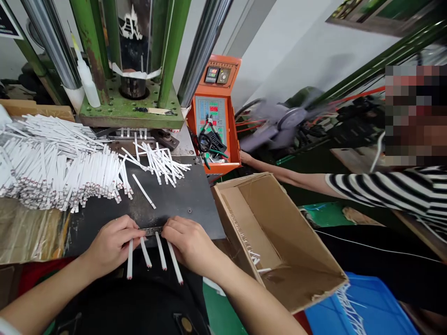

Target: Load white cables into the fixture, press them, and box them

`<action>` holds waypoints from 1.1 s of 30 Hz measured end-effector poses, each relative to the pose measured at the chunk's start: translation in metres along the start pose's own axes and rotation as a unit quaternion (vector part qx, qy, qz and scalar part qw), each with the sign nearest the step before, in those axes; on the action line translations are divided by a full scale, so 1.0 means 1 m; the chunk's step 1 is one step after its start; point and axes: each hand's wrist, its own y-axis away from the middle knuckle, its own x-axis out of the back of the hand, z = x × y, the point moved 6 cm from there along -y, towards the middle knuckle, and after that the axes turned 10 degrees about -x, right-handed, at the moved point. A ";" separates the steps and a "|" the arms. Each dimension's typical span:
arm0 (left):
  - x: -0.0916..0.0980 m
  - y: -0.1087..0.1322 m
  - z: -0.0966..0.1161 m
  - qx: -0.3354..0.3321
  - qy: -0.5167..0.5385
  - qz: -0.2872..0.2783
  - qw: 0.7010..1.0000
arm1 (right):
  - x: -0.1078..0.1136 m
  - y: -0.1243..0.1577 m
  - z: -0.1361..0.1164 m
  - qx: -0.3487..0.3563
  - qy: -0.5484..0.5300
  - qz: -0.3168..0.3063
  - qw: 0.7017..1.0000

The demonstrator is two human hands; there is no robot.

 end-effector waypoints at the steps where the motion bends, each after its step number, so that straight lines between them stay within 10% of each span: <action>1: 0.000 0.001 -0.001 0.006 0.004 -0.002 1.000 | 0.000 -0.001 0.001 0.001 -0.020 -0.007 1.000; 10: 0.010 0.010 0.000 0.040 -0.027 -0.053 0.997 | -0.021 -0.002 0.018 0.024 -0.139 0.065 0.988; 17: 0.017 0.018 -0.003 0.029 -0.022 -0.036 0.999 | -0.009 -0.008 0.030 -0.006 -0.288 -0.174 0.942; 22: 0.022 0.019 -0.004 0.027 -0.042 -0.064 0.997 | 0.010 -0.021 0.034 0.021 -0.270 -0.230 0.935; 28: 0.079 0.005 -0.020 0.011 -0.118 -0.150 0.981 | 0.050 -0.077 0.087 -0.036 -0.045 -0.020 0.998; 33: 0.113 -0.033 -0.079 0.057 -0.175 -0.198 0.963 | 0.038 -0.168 0.144 -0.110 0.044 0.083 0.989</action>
